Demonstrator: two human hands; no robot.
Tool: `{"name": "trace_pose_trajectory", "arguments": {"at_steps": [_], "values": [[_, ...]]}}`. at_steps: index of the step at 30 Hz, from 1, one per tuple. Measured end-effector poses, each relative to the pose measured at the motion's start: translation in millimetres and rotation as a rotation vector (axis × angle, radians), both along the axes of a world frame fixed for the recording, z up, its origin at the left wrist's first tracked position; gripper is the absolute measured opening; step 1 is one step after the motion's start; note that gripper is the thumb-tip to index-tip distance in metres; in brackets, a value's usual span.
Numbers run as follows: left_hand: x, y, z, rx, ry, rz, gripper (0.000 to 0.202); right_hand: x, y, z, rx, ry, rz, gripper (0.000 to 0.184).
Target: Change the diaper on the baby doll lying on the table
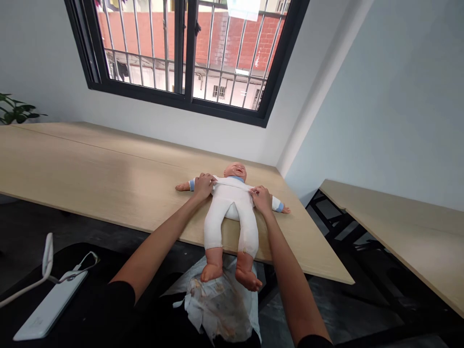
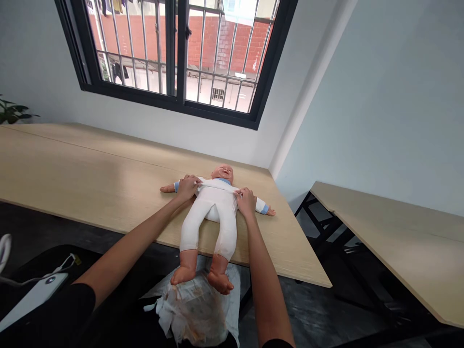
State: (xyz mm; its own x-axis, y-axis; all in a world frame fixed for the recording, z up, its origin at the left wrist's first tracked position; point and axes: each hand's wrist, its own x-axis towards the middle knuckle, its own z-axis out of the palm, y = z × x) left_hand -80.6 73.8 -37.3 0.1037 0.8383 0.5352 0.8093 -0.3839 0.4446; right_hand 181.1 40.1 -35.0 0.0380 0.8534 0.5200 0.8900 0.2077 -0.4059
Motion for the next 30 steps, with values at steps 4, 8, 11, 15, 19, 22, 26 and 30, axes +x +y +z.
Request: {"name": "trace_pose_trajectory", "arguments": {"at_steps": [4,8,11,15,19,22,26,30], "values": [[1,-2,1.7,-0.01,-0.006,0.007,0.02,2,2,-1.9,0.0,0.076,0.021,0.02],[1,-4,3.5,-0.018,-0.015,0.0,0.018,3,2,-3.3,-0.003,0.114,0.032,0.02],[1,-5,1.9,-0.018,-0.018,-0.037,0.016,3,1,-5.5,-0.019,0.146,0.082,0.019],[2,-6,-4.5,-0.001,-0.017,-0.124,0.016,-1,-1,-8.6,-0.004,0.161,0.137,0.019],[4,-5,-8.8,0.044,-0.153,-0.208,0.026,-5,-4,-6.5,0.019,0.284,0.198,0.031],[5,-7,-6.9,0.009,-0.285,-0.257,0.027,-8,-6,-2.8,0.009,0.404,0.266,0.037],[5,-15,0.0,-0.06,-0.37,-0.317,0.024,-11,-9,-0.4,-0.015,0.485,0.321,0.037],[6,-21,3.6,-0.079,-0.394,-0.342,0.017,-13,-8,-1.5,-0.052,0.507,0.349,0.043]]}}
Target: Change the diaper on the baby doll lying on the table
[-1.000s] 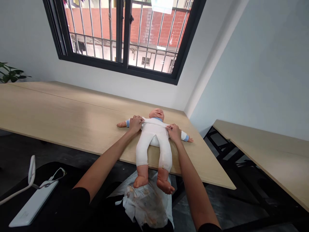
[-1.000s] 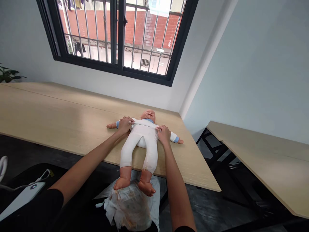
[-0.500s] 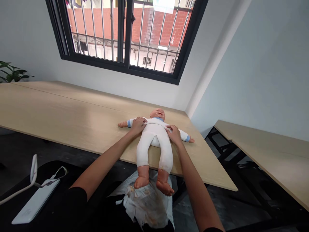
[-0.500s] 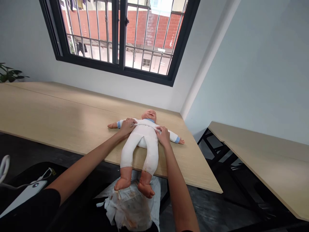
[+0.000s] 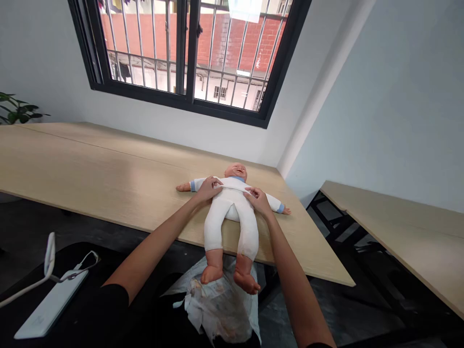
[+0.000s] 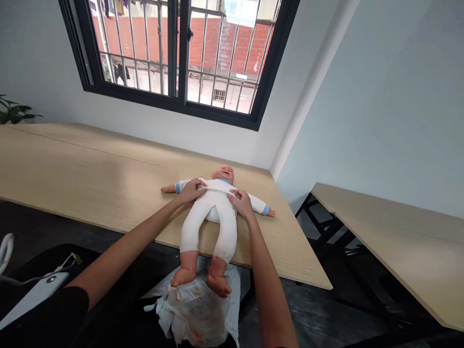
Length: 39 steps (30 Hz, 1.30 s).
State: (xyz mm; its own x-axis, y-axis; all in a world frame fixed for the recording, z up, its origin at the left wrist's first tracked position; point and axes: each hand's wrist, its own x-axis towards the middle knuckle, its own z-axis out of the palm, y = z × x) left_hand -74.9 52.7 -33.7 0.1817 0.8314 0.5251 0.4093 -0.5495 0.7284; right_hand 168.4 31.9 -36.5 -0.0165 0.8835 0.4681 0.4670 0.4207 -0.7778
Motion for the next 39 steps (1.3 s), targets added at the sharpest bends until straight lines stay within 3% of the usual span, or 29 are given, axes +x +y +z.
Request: {"name": "trace_pose_trajectory", "arguments": {"at_steps": [9,16,22,26,28,33,36,39], "values": [[-4,6,-1.4,-0.124,-0.115,-0.147,0.046,-3,-2,1.9,-0.005,0.076,0.06,0.047],[2,-8,11.3,-0.132,-0.168,-0.29,0.037,-6,-12,10.0,-0.083,0.112,0.161,0.049],[2,-2,11.0,-0.132,-0.246,-0.199,0.058,-3,-10,12.3,-0.069,0.182,0.102,0.063],[2,6,8.6,-0.09,-0.298,-0.134,0.044,-3,-5,9.6,-0.015,0.26,0.033,0.055],[4,2,7.7,-0.071,-0.224,-0.19,0.045,-5,-5,8.1,-0.003,0.227,0.046,0.053],[6,-15,6.5,-0.152,0.179,-0.329,0.059,-11,-10,7.7,-0.033,0.149,0.137,0.047],[3,-17,7.3,-0.147,0.222,-0.407,0.057,-9,-10,10.3,-0.06,0.216,0.189,0.045],[3,-14,7.2,-0.129,0.151,-0.414,0.055,0,-7,11.8,-0.099,0.257,0.137,0.045]]}}
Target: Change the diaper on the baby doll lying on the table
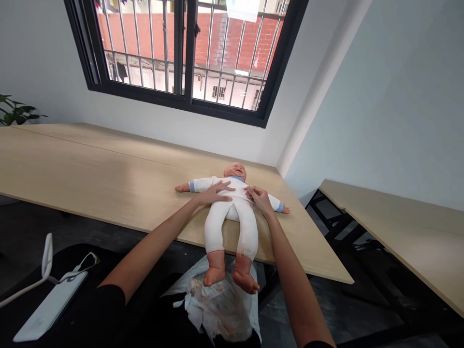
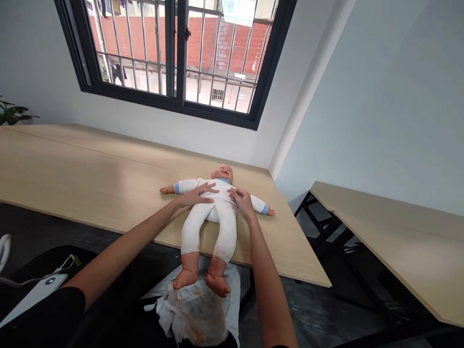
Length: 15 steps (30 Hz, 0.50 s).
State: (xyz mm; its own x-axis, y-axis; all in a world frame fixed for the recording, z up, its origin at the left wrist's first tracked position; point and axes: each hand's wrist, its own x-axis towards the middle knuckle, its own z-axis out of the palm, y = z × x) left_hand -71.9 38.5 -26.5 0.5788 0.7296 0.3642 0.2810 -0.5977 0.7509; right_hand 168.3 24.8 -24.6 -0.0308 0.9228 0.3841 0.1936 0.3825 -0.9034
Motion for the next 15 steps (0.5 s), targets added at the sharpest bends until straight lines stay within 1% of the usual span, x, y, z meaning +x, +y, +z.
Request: {"name": "trace_pose_trajectory", "arguments": {"at_steps": [3,5,7,8,10,13,15], "values": [[2,4,-0.5,0.036,-0.099,0.095,0.053,10,3,-2.2,-0.027,0.011,-0.155,0.046],[4,6,-0.2,0.066,-0.15,0.165,0.047,14,4,-5.3,-0.015,-0.052,-0.263,0.045],[4,6,0.8,0.083,-0.184,0.209,0.038,15,3,-8.2,0.012,-0.156,-0.325,0.046],[4,7,1.3,0.081,-0.198,0.218,0.037,14,2,-9.3,0.021,-0.205,-0.33,0.047],[4,6,2.2,0.047,-0.215,0.213,0.044,11,-1,-9.9,-0.003,-0.26,-0.282,0.051],[5,6,3.1,-0.024,-0.237,0.23,0.055,5,-6,-7.8,-0.1,-0.234,-0.171,0.055],[6,6,3.3,0.001,-0.271,0.289,0.053,2,-7,-5.5,-0.087,-0.174,-0.186,0.057]]}}
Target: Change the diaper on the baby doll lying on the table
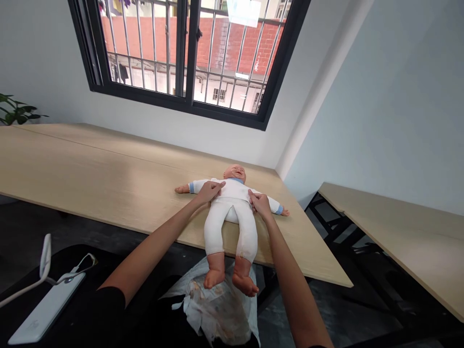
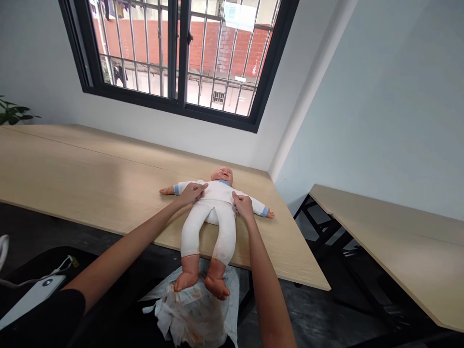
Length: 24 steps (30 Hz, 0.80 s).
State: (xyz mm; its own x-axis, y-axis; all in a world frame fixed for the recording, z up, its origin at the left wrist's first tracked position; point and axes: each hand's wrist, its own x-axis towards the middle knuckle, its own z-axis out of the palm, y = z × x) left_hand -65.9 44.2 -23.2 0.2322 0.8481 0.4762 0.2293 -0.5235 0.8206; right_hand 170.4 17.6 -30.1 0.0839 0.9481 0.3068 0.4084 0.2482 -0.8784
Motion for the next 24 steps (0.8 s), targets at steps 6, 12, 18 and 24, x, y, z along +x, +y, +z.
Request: {"name": "trace_pose_trajectory", "arguments": {"at_steps": [6,12,18,24], "values": [[10,-2,-2.7,0.06,0.03,-0.035,0.04,-14,4,2.8,0.239,0.139,-0.018,0.06],[4,-14,6.3,-0.23,-0.015,-0.419,0.052,-27,-10,8.2,0.075,-0.004,0.372,0.067],[-13,-13,18.4,-0.46,-0.389,-0.538,0.08,-19,-17,18.3,-0.045,0.327,0.435,0.072],[-1,1,10.4,-0.286,-0.36,-0.33,0.078,-19,-4,9.3,0.117,0.357,0.218,0.068]]}}
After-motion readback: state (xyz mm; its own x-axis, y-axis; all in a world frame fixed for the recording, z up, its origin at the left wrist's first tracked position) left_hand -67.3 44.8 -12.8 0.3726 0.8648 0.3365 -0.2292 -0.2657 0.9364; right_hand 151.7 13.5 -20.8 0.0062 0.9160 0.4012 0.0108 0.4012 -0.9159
